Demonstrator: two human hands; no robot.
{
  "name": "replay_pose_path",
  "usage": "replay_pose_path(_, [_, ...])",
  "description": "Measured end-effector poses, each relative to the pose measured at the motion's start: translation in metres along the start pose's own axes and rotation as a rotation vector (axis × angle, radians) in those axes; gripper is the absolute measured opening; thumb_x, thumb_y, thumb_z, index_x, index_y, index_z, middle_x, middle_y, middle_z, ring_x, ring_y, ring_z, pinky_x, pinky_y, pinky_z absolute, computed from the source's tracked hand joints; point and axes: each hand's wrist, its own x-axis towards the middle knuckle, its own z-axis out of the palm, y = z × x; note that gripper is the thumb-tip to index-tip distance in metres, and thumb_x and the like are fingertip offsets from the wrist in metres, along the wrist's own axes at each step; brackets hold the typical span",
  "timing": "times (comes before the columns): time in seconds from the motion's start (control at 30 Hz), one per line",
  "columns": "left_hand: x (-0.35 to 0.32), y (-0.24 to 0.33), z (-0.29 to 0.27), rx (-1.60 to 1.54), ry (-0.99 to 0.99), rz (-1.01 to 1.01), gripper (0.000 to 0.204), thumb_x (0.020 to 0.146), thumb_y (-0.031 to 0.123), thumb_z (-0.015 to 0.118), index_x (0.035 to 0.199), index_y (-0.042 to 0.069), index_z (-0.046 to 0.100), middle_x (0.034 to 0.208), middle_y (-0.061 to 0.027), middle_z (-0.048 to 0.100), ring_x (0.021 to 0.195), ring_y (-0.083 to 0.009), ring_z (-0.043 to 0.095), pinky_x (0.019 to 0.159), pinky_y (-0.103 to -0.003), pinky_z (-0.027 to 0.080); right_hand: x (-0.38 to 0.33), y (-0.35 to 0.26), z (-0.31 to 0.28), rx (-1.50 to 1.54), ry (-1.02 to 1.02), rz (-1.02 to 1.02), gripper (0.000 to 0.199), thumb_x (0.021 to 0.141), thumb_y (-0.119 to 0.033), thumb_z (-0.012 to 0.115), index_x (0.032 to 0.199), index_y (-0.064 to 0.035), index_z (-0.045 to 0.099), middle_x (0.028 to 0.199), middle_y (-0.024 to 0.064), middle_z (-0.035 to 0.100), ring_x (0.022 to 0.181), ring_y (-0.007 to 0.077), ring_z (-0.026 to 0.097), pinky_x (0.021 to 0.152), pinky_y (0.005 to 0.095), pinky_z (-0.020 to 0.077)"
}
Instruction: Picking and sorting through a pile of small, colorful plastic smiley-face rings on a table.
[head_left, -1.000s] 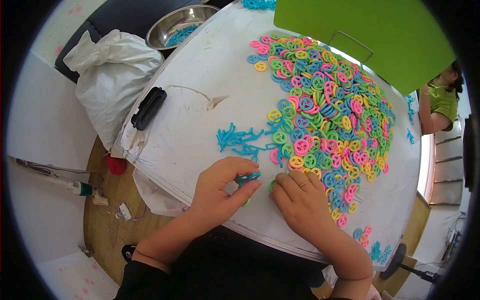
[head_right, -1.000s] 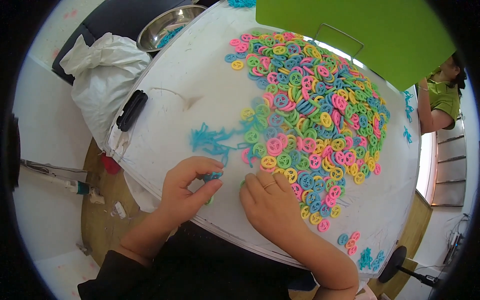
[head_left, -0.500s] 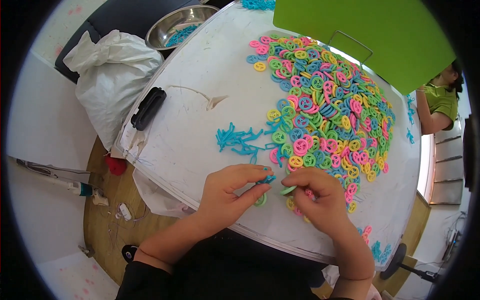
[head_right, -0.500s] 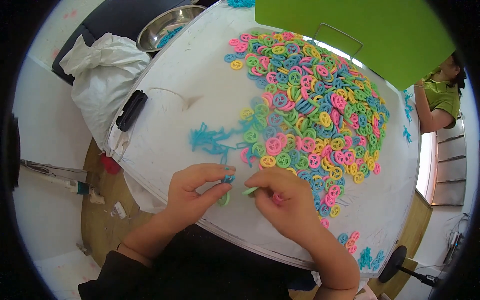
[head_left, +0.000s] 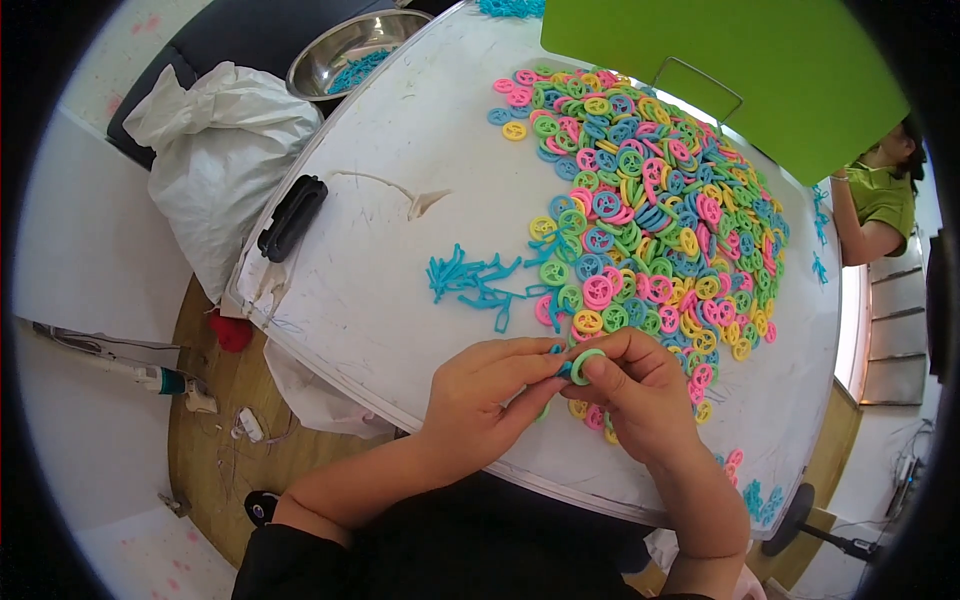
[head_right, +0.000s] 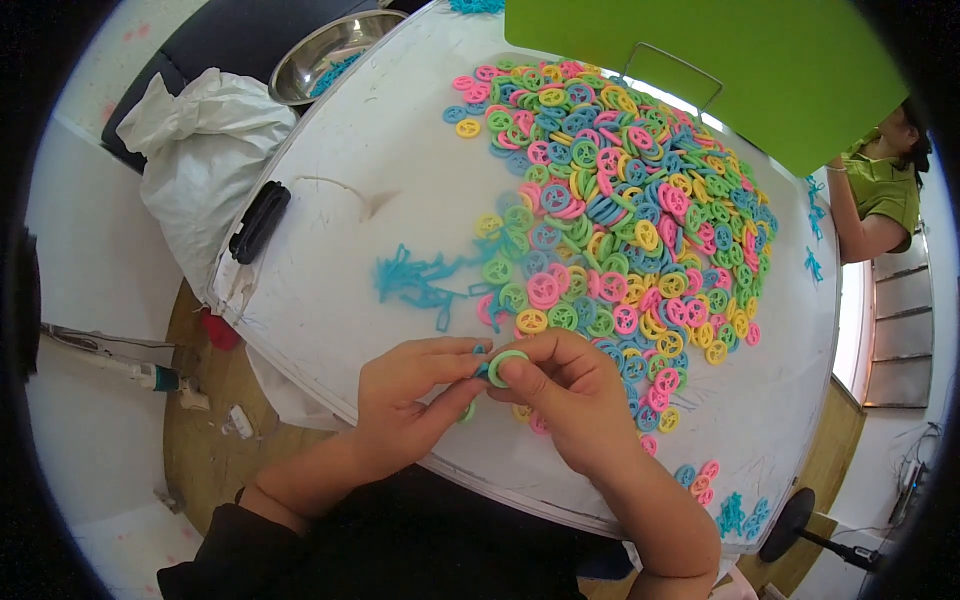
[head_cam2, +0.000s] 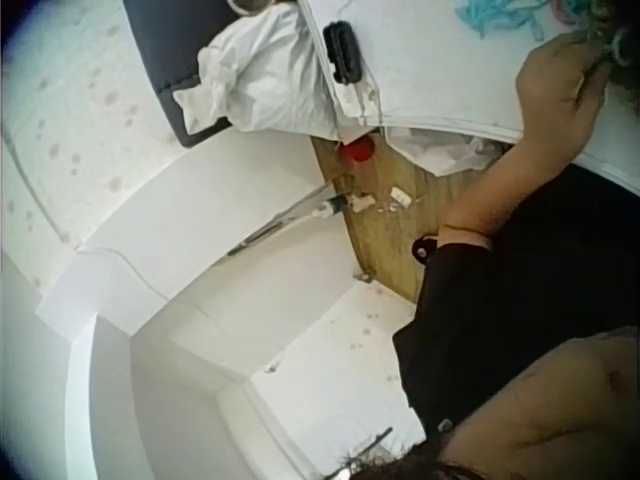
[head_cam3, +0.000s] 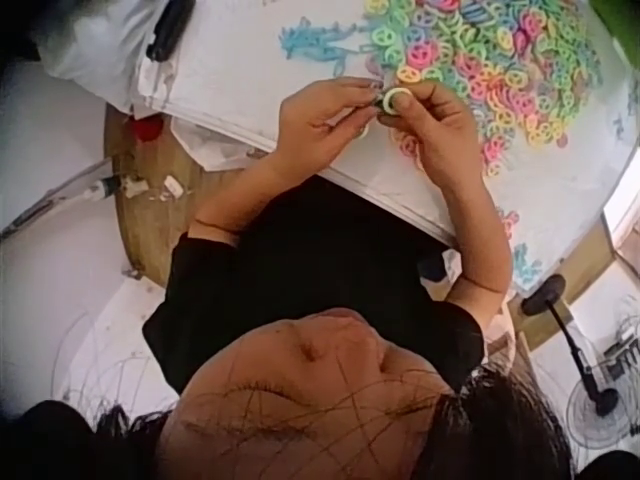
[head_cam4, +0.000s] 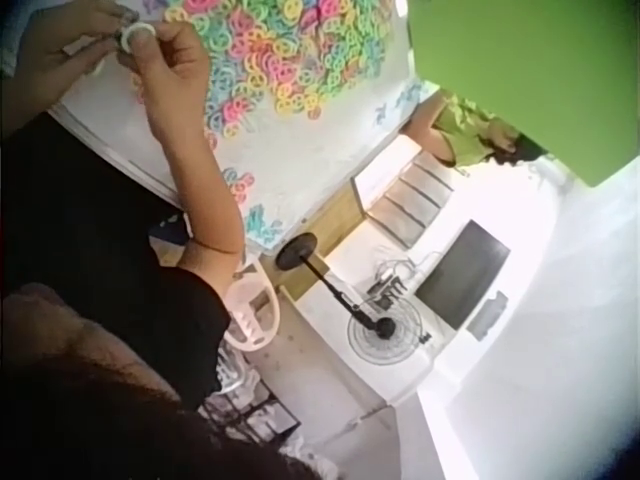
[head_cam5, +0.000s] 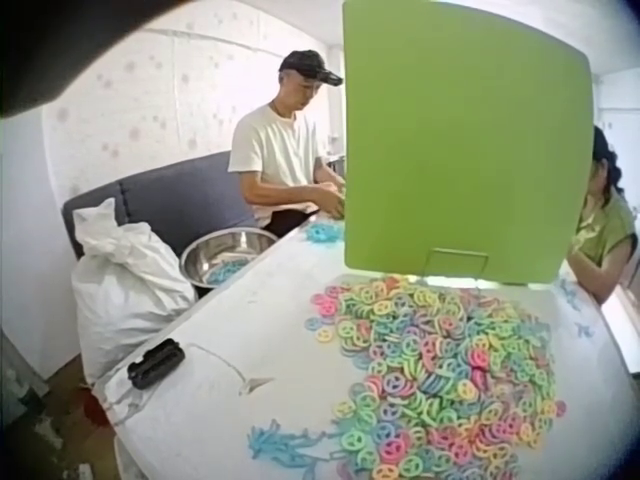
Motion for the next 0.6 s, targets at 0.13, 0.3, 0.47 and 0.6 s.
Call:
replay_pose_path(0.13, [0.002, 0.000, 0.004, 0.154, 0.072, 0.148, 0.032, 0.075, -0.003, 0.078, 0.105, 0.004, 0.073, 0.109, -0.0140, 0.073, 0.092, -0.0286, 0.070, 0.079, -0.034, 0.055, -0.003, 0.009, 0.004, 0.130, 0.065, -0.088, 0.013, 0.099, -0.014, 0.065, 0.101, -0.0033, 0.058, 0.102, 0.0081, 0.067, 0.091, 0.0160, 0.069, 0.079, 0.0347, 0.0625])
replay_pose_path(0.3, [0.003, 0.004, 0.008, 0.302, 0.107, 0.333, 0.032, 0.070, -0.001, 0.079, 0.101, 0.004, 0.072, 0.108, -0.0129, 0.072, 0.089, -0.0281, 0.069, 0.076, -0.034, 0.054, -0.003, 0.014, 0.007, 0.120, 0.109, -0.129, 0.012, 0.100, -0.014, 0.063, 0.099, -0.0050, 0.055, 0.097, 0.0061, 0.066, 0.087, 0.0129, 0.067, 0.077, 0.0332, 0.0619])
replay_pose_path(0.47, [0.010, 0.010, -0.003, 0.201, 0.000, 0.122, 0.036, 0.073, 0.002, 0.083, 0.107, 0.006, 0.069, 0.104, -0.0117, 0.072, 0.094, -0.0271, 0.069, 0.080, -0.034, 0.054, -0.005, 0.002, 0.004, -0.110, 0.076, -0.226, 0.012, 0.098, -0.007, 0.063, 0.109, -0.0022, 0.059, 0.101, 0.0059, 0.066, 0.089, 0.0101, 0.065, 0.076, 0.0283, 0.0589])
replay_pose_path(0.6, [0.007, 0.011, -0.012, 0.081, -0.005, -0.032, 0.042, 0.075, 0.005, 0.085, 0.112, 0.006, 0.067, 0.107, -0.0099, 0.071, 0.097, -0.0242, 0.069, 0.083, -0.033, 0.053, -0.011, -0.004, 0.001, -0.455, 0.036, -0.293, 0.025, 0.095, -0.002, 0.066, 0.120, -0.0004, 0.062, 0.103, 0.0049, 0.067, 0.089, 0.0094, 0.064, 0.076, 0.0259, 0.0573])
